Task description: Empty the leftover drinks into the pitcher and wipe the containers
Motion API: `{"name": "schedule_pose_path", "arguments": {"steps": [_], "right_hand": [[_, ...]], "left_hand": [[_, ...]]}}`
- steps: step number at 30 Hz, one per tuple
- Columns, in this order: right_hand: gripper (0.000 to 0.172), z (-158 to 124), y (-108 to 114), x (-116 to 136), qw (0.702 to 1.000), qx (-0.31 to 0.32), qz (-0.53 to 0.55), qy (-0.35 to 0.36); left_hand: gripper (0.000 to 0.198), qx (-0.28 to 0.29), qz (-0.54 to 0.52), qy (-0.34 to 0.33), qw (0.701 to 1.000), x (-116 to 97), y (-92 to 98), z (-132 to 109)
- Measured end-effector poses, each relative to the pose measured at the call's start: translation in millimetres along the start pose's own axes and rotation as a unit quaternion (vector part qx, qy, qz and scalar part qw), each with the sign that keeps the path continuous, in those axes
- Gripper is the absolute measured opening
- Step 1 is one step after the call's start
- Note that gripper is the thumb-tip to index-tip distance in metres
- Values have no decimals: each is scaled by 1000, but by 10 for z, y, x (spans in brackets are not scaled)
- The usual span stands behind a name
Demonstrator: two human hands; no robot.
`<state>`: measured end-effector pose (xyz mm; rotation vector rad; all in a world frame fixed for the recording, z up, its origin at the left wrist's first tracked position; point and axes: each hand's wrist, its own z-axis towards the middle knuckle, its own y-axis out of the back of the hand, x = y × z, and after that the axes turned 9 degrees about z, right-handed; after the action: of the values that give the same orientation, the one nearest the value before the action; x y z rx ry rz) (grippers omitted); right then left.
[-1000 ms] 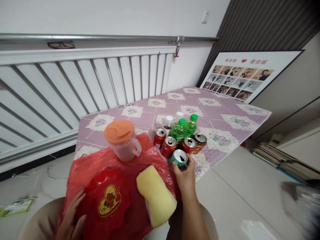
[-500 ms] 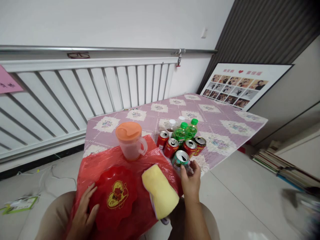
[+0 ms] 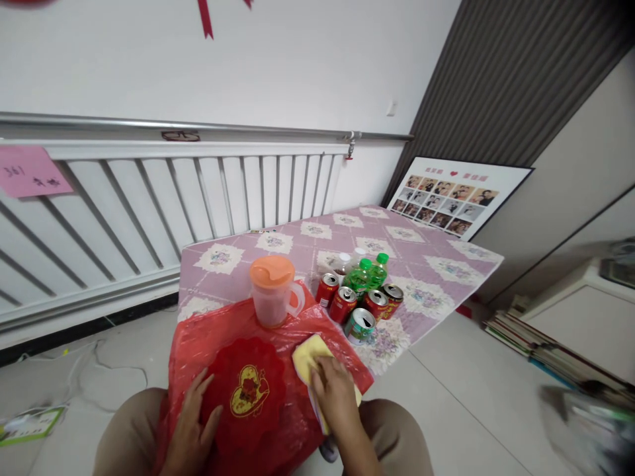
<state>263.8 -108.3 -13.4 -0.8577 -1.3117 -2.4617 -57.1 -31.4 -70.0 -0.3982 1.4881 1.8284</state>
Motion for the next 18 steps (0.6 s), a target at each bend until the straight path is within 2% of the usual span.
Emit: {"name": "schedule_pose_path", "arguments": {"steps": [6,10,15,18], "right_hand": [[19,24,-27,60,999,29,-38,-13],[22,46,0,28,998,47,-42,-4],[27,39,-20,11,997,53,-49,2],[28,32,-36,2,997,53,-55,0]], "left_hand": [[51,0,-44,18,999,-89,44,48],[56,9,-117,67,991,-138,130,106],[59,44,-252,196,947,-212,314,238],[56,43,-298,236,924,-218,445,290]]}}
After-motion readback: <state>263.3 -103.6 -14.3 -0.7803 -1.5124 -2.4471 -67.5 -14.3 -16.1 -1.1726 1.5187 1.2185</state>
